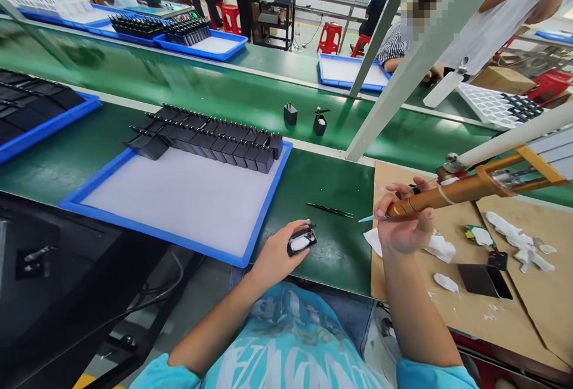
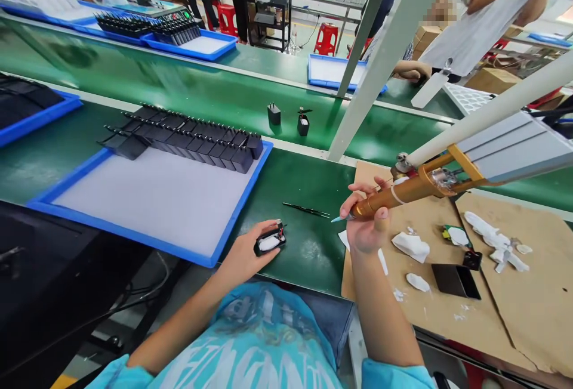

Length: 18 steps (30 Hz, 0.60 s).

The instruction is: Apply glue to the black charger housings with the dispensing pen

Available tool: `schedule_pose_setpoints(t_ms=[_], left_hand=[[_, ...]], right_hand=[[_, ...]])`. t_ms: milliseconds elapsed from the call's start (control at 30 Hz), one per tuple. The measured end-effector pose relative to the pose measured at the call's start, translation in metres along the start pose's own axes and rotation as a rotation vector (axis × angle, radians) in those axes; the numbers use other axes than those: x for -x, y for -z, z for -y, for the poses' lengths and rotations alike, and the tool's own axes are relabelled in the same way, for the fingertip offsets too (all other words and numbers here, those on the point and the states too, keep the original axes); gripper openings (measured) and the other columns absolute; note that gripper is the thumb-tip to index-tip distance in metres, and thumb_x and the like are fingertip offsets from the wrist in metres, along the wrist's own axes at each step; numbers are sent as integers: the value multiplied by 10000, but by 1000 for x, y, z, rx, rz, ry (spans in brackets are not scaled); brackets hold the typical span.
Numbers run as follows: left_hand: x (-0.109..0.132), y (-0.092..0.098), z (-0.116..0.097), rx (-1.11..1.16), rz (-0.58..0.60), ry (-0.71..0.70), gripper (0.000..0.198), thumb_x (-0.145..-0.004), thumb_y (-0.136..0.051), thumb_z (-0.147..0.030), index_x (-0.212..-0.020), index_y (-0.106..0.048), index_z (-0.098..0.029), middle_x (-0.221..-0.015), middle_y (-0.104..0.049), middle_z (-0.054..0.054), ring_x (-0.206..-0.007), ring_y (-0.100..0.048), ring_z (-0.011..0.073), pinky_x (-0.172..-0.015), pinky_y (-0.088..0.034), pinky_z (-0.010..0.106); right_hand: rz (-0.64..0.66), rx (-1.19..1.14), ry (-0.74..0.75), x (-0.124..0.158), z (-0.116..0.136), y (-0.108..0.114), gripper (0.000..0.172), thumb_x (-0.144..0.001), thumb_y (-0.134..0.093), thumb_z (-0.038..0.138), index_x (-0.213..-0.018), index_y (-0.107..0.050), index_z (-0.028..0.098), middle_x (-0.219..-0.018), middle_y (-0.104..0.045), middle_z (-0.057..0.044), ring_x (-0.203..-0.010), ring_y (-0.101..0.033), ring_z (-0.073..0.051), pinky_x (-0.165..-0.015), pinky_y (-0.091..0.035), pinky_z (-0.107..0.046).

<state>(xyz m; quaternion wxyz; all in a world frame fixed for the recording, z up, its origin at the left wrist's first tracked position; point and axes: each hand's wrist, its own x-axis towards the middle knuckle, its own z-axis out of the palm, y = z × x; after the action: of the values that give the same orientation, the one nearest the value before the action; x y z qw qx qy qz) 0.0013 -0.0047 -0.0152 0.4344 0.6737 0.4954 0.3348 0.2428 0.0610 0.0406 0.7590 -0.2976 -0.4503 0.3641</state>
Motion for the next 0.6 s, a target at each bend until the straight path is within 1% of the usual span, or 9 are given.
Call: schedule_pose_setpoints(t_ms=[67,133,200,267,333,400,467,533,600], left_hand=[[-2,5,-2,-42,51,38,545,-813,-685,-290,-1325,-506,-240,-1342,-605,65,-1222,-581,230,-1067,-447,381],[-7,7,-5,-46,64,72,598,-824,-682,-399,-1366,-492,-232,-1391,-564,79,-1255,-551,255,-1074,-436,402],[-13,7,-8,-1,46,91,516,-898,-575,-461,-1356,-518,-229,-1361,-593,75,-1237,-565,247,-1053,-452,396],[-18,4,-11,44,4,76,402,-970,-444,-439,-1282,-588,-229,-1252,-669,58,-1154,-623,215,-998,-493,363],[-20,1,-11,10,-64,-14,342,-976,-442,-401,-1191,-644,-227,-1144,-719,46,-1056,-668,197,-939,-527,338],[-20,-1,-10,-101,-133,-171,273,-942,-523,-368,-1122,-673,-228,-1070,-738,46,-979,-688,194,-898,-548,335],[-18,-1,-8,-214,-176,-317,227,-919,-568,-341,-1080,-686,-231,-1029,-741,52,-941,-693,193,-880,-561,340],[-17,0,-5,-284,-194,-400,199,-913,-579,-323,-1052,-688,-232,-1002,-739,57,-915,-699,189,-859,-575,334],[-16,1,-3,-323,-199,-443,180,-899,-592,-297,-1036,-683,-224,-1000,-734,62,-909,-703,186,-849,-584,322]], right_hand=[[-7,11,-6,0,0,0,466,-737,-631,557,-1110,-595,280,-873,-683,-3,-381,-540,-112,-345,-336,-265],[-13,20,-8,0,0,0,469,-732,-630,566,-1104,-589,283,-870,-678,2,-376,-533,-109,-338,-331,-265],[-10,21,-5,1,0,0,470,-736,-625,569,-1105,-580,281,-871,-673,1,-376,-529,-107,-336,-329,-265],[-2,23,-11,1,-1,0,475,-744,-618,567,-1117,-565,278,-877,-667,-4,-385,-527,-105,-341,-335,-264],[2,36,-27,3,-1,0,481,-752,-608,573,-1128,-549,280,-891,-657,-10,-396,-524,-101,-350,-344,-262],[-2,49,-41,4,-1,0,488,-753,-599,589,-1130,-537,286,-904,-644,-12,-402,-519,-98,-351,-347,-262],[-11,50,-51,5,0,-1,494,-743,-600,603,-1123,-534,293,-911,-636,-9,-406,-517,-99,-346,-348,-264],[-15,46,-60,6,1,-3,493,-741,-602,606,-1121,-536,298,-907,-638,-5,-409,-518,-100,-352,-353,-267],[-10,41,-68,6,2,-3,482,-752,-595,598,-1125,-539,298,-903,-647,-4,-411,-518,-98,-364,-359,-268]])
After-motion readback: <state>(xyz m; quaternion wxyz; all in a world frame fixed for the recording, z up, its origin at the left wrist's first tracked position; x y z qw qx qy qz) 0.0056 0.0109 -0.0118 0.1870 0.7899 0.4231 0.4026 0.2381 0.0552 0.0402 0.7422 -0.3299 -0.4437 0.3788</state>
